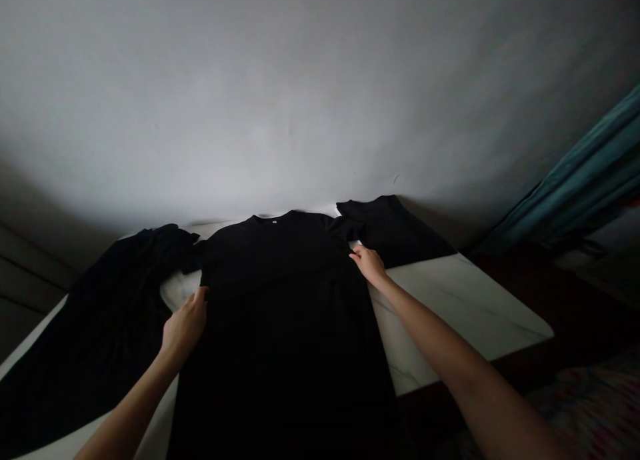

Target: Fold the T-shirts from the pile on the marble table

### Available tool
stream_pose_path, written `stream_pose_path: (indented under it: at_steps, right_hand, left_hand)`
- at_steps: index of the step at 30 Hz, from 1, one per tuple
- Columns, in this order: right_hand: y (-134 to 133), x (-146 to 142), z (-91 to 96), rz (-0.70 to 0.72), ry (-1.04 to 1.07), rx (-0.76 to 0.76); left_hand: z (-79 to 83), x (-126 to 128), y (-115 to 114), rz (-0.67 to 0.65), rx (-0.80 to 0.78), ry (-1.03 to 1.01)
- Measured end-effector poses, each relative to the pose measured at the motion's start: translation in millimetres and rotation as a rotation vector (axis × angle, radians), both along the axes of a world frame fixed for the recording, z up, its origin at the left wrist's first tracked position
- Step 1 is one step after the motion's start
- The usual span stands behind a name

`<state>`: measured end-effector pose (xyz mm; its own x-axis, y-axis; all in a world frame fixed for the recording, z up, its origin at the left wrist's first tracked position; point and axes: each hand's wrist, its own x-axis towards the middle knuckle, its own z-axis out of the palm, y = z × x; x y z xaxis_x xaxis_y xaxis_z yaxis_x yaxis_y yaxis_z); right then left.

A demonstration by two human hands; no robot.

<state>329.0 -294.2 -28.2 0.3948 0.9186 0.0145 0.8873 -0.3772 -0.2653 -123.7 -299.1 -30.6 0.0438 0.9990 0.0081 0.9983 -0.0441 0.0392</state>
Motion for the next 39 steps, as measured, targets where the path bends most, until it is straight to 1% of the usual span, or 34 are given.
stream_pose_path:
  at_steps: [3,7,10,12,15,17,20,22,23,26,28,30,31,33,36,38,39]
  right_hand:
    - [-18.0,-12.7,6.6,-0.046,-0.047,-0.028]
    - [-56.3,-24.3,11.9,-0.040,-0.091,-0.116]
    - [-77.0,-18.2,9.6,-0.017,-0.058,-0.174]
    - [-82.7,-7.9,5.9,0.014,-0.017,-0.167]
    - [-84.3,10.5,1.5,0.049,0.073,-0.150]
    - [-85.2,19.8,1.8,0.051,0.107,-0.162]
    - [-85.5,21.4,8.9,0.060,0.046,-0.208]
    - [-79.5,10.8,16.1,0.081,-0.043,-0.200]
    - [-73.2,1.7,19.5,0.110,-0.078,-0.172]
    - [-42.3,-36.6,24.2,0.294,-0.080,-0.047]
    - [-18.6,-62.5,20.3,0.413,-0.038,0.001]
    - [-1.5,-78.5,10.6,0.450,-0.022,0.021]
    - [2.6,-80.7,3.8,0.446,-0.024,0.028]
    - [1.2,-73.2,-11.8,0.430,-0.034,0.038]
    - [-16.6,-42.4,-33.1,0.448,-0.058,0.033]
    - [-29.0,-21.2,-40.1,0.469,-0.081,0.020]
    - [-33.0,-13.3,-40.6,0.471,-0.094,0.012]
  left_hand:
    - [1.9,0.4,-10.1,0.010,0.032,0.034]
    - [0.0,-7.3,-23.6,-0.028,0.049,0.061]
    - [-4.3,-13.7,-24.8,-0.059,0.044,0.057]
    - [-6.2,-15.8,-22.0,-0.091,0.051,0.063]
    - [-5.1,-16.1,-19.3,-0.098,0.047,0.081]
    - [-1.4,-15.6,-21.2,-0.084,0.028,0.109]
    - [8.4,-11.0,-24.5,-0.087,0.071,0.236]
    - [16.0,-0.2,-20.5,-0.132,0.145,0.313]
    - [19.3,8.7,-15.3,-0.170,0.174,0.316]
    - [23.0,48.1,11.1,-0.319,0.202,0.178]
    - [17.7,76.1,30.3,-0.403,0.208,0.057]
    - [6.2,94.7,42.7,-0.436,0.201,-0.007]
    - [-1.3,98.1,45.1,-0.437,0.190,-0.016]
    - [-17.6,92.7,42.2,-0.435,0.161,-0.006]
    - [-36.7,65.1,26.3,-0.440,0.125,0.008]
    - [-39.1,46.2,15.8,-0.421,0.091,0.002]
    - [-36.2,39.1,12.8,-0.405,0.063,-0.004]
